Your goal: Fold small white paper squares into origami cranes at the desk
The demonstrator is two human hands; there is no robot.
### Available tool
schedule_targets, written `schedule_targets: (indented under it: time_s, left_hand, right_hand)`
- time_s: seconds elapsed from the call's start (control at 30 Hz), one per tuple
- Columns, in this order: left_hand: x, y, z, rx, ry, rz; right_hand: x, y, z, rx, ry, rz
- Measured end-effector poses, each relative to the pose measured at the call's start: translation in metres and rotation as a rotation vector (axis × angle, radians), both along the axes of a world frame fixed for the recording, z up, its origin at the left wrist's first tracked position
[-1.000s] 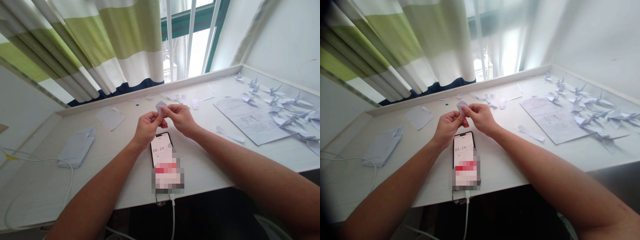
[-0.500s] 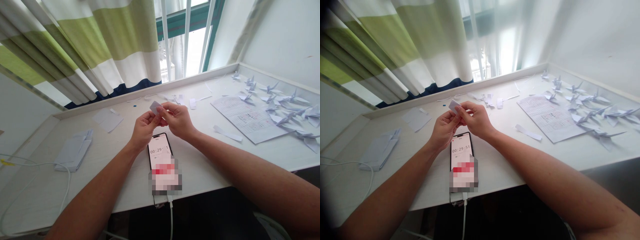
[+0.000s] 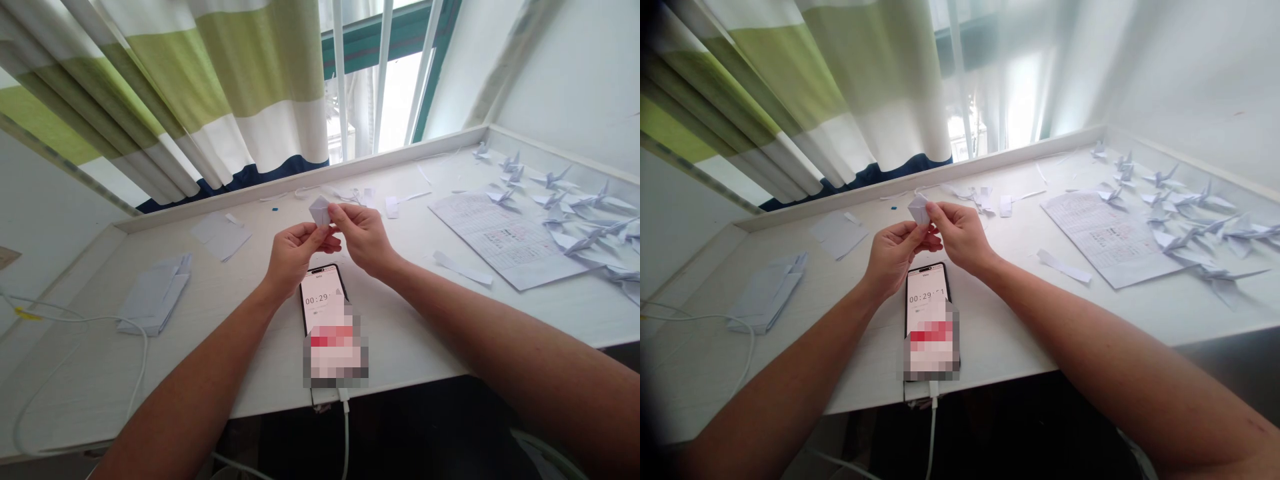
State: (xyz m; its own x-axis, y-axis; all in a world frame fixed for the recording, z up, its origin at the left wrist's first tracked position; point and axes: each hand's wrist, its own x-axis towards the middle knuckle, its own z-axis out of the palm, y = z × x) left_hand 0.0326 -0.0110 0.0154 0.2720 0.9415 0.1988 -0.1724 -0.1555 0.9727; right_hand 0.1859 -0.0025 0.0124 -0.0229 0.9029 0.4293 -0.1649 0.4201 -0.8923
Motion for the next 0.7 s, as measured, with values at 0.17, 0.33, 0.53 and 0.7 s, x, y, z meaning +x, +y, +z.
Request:
schedule_targets:
  time_s: [0.17,0.33,0.53,0.7]
  left_hand:
    - [-0.0015,-0.0004,0.0024,-0.001,-0.050,-0.075]
    - [-0.0005,-0.0012,0.0038,-0.025,-0.041,-0.082]
    - [0.0005,-0.0001,0.0038,-0.064,-0.046,-0.068]
    - [0.0009,0.0017,0.0019,-0.067,-0.040,-0.072]
  right_hand:
    - [0.0025,0.0000,0.0004,0.025,-0.021,-0.012]
    - [0.0033,0.0011,-0.0003,0.026,-0.017,-0.027]
    - [0.0033,0.0014,-0.0005,0.024,-0.031,-0.055]
    - [0.0032,0.0017,-0.0032,0.035,-0.059,-0.084]
